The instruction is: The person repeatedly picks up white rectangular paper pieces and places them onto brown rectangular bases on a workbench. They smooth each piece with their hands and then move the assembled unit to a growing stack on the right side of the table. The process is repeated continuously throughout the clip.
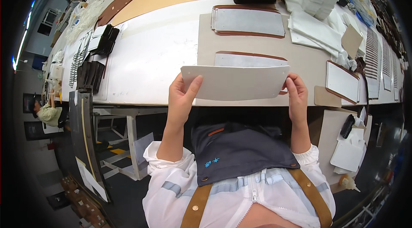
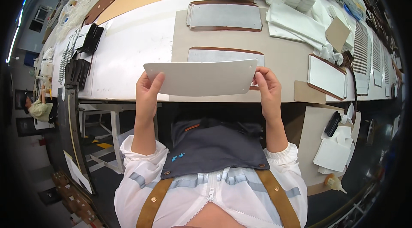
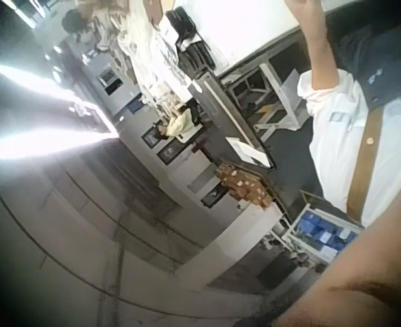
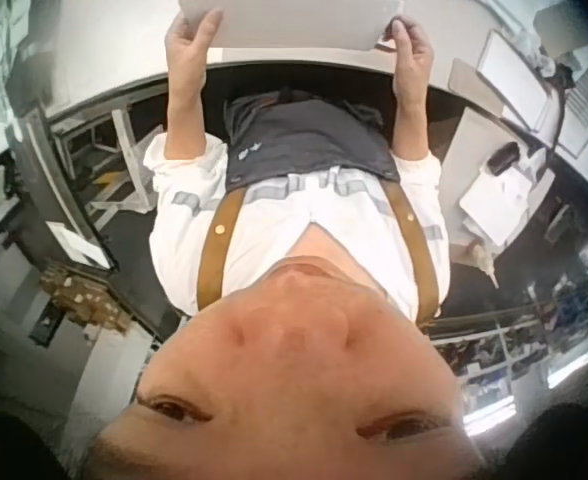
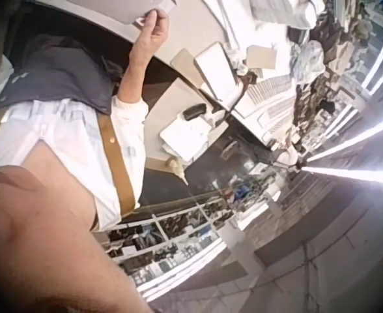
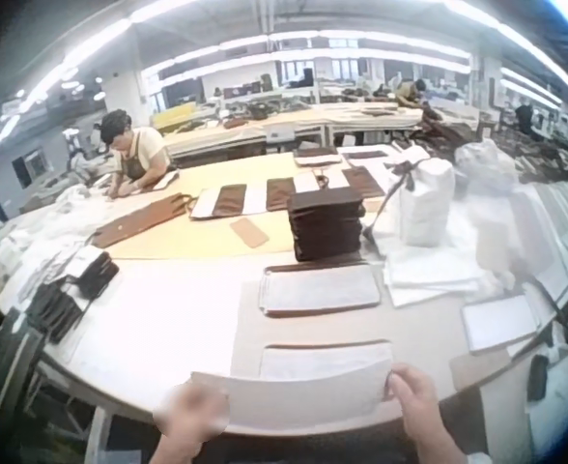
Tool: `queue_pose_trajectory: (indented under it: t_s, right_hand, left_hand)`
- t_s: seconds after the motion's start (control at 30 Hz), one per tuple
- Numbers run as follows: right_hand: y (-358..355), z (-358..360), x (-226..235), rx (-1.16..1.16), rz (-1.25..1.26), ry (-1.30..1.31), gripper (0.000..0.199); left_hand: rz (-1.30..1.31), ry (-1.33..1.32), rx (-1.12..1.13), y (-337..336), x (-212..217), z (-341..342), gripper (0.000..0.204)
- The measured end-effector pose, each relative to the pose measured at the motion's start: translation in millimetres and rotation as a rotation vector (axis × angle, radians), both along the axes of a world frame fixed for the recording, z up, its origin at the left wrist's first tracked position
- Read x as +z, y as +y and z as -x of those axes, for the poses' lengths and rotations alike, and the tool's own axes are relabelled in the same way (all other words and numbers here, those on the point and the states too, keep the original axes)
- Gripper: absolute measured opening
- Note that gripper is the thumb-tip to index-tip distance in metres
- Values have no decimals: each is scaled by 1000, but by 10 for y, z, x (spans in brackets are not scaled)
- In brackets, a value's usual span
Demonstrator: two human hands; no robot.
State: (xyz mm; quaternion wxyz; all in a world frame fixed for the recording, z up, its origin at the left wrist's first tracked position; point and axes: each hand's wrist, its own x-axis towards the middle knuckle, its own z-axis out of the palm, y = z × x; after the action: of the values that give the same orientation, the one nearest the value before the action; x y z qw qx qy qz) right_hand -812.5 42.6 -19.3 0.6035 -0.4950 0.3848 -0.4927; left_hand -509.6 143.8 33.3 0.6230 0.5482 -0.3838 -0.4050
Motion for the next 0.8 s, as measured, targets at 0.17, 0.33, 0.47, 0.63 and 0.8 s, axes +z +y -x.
queue_pose_trajectory:
  t_s: [0.17,0.33,0.47,0.63,0.8]
  right_hand:
    - [17,23,-23,-23,73,92,12]
    - [-12,75,-32,-62,-26,122,13]
    - [-29,220,-134,-65,-168,94,13]
    - [-89,268,-243,-106,-223,145,15]
    - [-247,149,-265,-192,-86,275,26]
  left_hand:
    - [-133,52,-7,-127,-190,23,29]
    - [-304,-85,-56,-94,-519,23,33]
    - [-306,-402,-155,-14,-710,-60,37]
    - [-262,-351,-57,-176,-698,43,49]
    - [-192,-565,27,-466,-705,88,52]
